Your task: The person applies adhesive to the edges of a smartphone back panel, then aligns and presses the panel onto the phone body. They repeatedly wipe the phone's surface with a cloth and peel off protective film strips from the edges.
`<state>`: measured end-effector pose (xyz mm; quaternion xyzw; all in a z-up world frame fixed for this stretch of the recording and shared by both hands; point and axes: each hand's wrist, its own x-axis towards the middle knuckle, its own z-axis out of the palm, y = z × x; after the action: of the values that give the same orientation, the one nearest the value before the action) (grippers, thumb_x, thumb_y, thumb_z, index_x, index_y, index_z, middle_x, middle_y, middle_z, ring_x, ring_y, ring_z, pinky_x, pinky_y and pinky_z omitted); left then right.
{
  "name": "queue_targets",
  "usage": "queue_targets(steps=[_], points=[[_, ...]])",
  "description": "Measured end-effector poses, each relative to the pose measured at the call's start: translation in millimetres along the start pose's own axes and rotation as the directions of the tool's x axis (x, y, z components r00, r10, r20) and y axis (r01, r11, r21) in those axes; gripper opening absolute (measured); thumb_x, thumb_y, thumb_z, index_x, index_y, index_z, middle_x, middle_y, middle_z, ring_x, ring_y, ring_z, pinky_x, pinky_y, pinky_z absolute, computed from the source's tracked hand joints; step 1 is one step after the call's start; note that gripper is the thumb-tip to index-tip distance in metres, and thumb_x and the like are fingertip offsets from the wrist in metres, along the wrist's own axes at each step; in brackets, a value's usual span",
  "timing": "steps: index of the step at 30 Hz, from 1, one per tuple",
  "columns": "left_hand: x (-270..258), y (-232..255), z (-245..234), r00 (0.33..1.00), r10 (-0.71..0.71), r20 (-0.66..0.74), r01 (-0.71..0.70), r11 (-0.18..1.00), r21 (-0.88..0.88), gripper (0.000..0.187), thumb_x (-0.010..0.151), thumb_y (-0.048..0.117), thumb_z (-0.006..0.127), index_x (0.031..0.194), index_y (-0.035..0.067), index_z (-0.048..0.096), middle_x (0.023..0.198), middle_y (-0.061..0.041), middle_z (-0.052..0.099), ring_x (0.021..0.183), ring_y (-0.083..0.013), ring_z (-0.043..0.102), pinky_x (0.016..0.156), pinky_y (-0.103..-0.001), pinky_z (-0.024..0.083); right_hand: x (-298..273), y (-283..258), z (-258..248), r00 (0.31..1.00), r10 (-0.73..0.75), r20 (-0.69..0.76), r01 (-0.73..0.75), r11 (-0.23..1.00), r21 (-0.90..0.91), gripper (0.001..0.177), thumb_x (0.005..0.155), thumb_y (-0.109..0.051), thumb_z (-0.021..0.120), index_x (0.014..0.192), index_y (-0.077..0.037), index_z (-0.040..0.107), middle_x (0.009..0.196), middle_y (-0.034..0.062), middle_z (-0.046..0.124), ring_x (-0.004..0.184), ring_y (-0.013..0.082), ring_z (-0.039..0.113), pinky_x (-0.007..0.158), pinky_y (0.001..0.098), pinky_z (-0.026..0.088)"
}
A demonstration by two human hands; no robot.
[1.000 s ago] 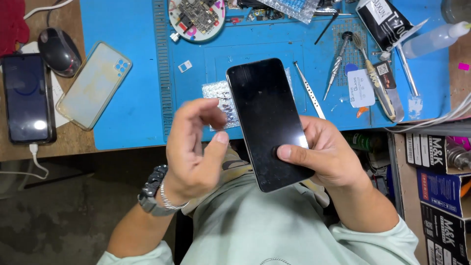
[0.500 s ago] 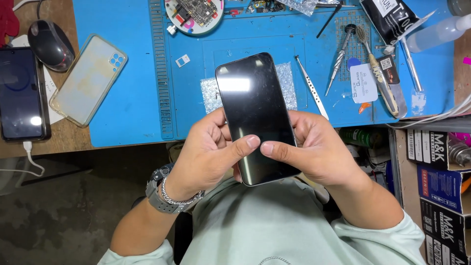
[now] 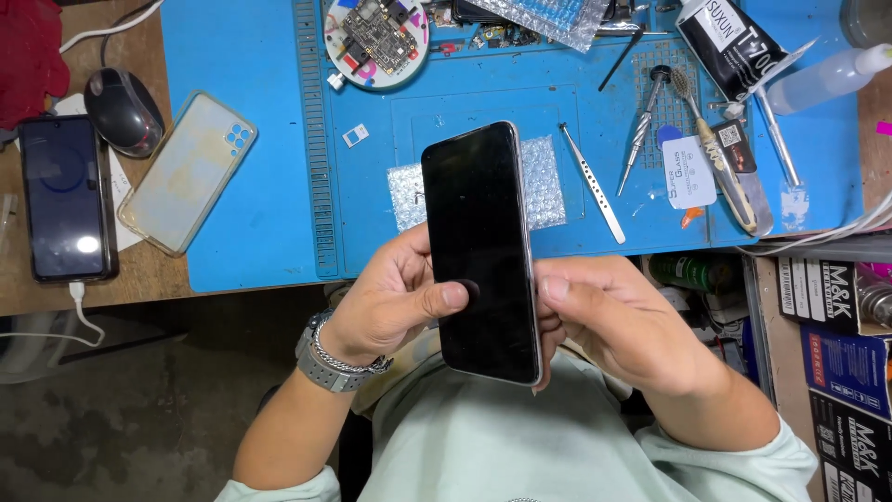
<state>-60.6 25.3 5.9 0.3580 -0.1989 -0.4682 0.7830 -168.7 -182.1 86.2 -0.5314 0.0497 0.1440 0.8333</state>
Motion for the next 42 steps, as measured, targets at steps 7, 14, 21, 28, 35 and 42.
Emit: queue_targets(steps=[7, 14, 21, 28, 35, 42], points=[[-5, -9, -12, 0.999, -0.002, 0.037, -0.002, 0.996, 0.088, 0.044, 0.094, 0.026, 0.079, 0.126, 0.005, 0.057, 0.105, -0.005, 0.073, 0.093, -0.0134, 0.072, 0.079, -0.027, 0.061, -8, -9, 8, 0.999, 0.034, 0.039, -0.032, 0.998, -0.046, 0.055, 0.103, -0.04, 0.049, 0.093, 0.009, 0.069, 0.076, 0.0176, 0.069, 0.062, 0.0264, 0.069, 0.056, 0.0354, 0.061], [-6, -15, -15, 0.999, -0.002, 0.05, 0.0, 0.999, 0.045, 0.049, 0.094, 0.027, 0.081, 0.129, 0.004, 0.056, 0.096, -0.005, 0.073, 0.084, -0.0124, 0.069, 0.07, -0.024, 0.055, -7, -18, 10, 0.996, 0.018, 0.087, -0.007, 0.992, -0.124, 0.055, 0.104, -0.042, 0.049, 0.101, 0.008, 0.071, 0.082, 0.017, 0.073, 0.065, 0.0265, 0.073, 0.059, 0.0334, 0.066], [-9, -16, -20, 1.0, 0.005, -0.022, -0.001, 0.984, 0.18, 0.046, 0.09, 0.027, 0.081, 0.123, 0.005, 0.059, 0.095, -0.007, 0.075, 0.083, -0.0106, 0.07, 0.069, -0.024, 0.056, -6, -12, 7, 0.991, -0.063, 0.116, 0.095, 0.951, -0.294, 0.032, 0.103, -0.031, 0.056, 0.089, -0.003, 0.067, 0.072, 0.0022, 0.065, 0.064, 0.0104, 0.059, 0.06, 0.0232, 0.048], [-7, -4, -7, 0.999, 0.046, 0.0, -0.044, 0.956, 0.289, 0.033, 0.091, 0.024, 0.08, 0.112, 0.009, 0.061, 0.089, -0.001, 0.07, 0.078, -0.0094, 0.065, 0.066, -0.021, 0.054, -4, 16, 14, 0.97, -0.228, -0.081, 0.122, 0.751, -0.649, 0.019, 0.092, -0.027, 0.072, 0.082, -0.01, 0.072, 0.059, -0.0057, 0.052, 0.053, 0.0091, 0.04, 0.046, 0.024, 0.035], [-13, -9, -11, 0.997, 0.029, -0.07, -0.005, 0.947, 0.32, 0.029, 0.085, 0.019, 0.084, 0.102, 0.007, 0.063, 0.083, -0.003, 0.07, 0.074, -0.0105, 0.066, 0.062, -0.023, 0.055, -4, 25, 10, 0.943, -0.326, -0.07, 0.159, 0.624, -0.765, 0.044, 0.097, -0.024, 0.065, 0.062, -0.013, 0.042, 0.052, -0.0022, 0.033, 0.05, 0.017, 0.029, 0.046, 0.0321, 0.025], [-15, 0, -9, 0.979, 0.088, -0.183, -0.016, 0.934, 0.358, 0.05, 0.086, 0.02, 0.081, 0.129, 0.003, 0.062, 0.1, -0.016, 0.077, 0.095, -0.0217, 0.076, 0.079, -0.034, 0.065, -8, 34, 6, 0.948, -0.309, -0.074, 0.139, 0.611, -0.779, 0.048, 0.096, -0.029, 0.067, 0.062, -0.013, 0.038, 0.055, -0.0021, 0.03, 0.053, 0.017, 0.026, 0.049, 0.0332, 0.023]])
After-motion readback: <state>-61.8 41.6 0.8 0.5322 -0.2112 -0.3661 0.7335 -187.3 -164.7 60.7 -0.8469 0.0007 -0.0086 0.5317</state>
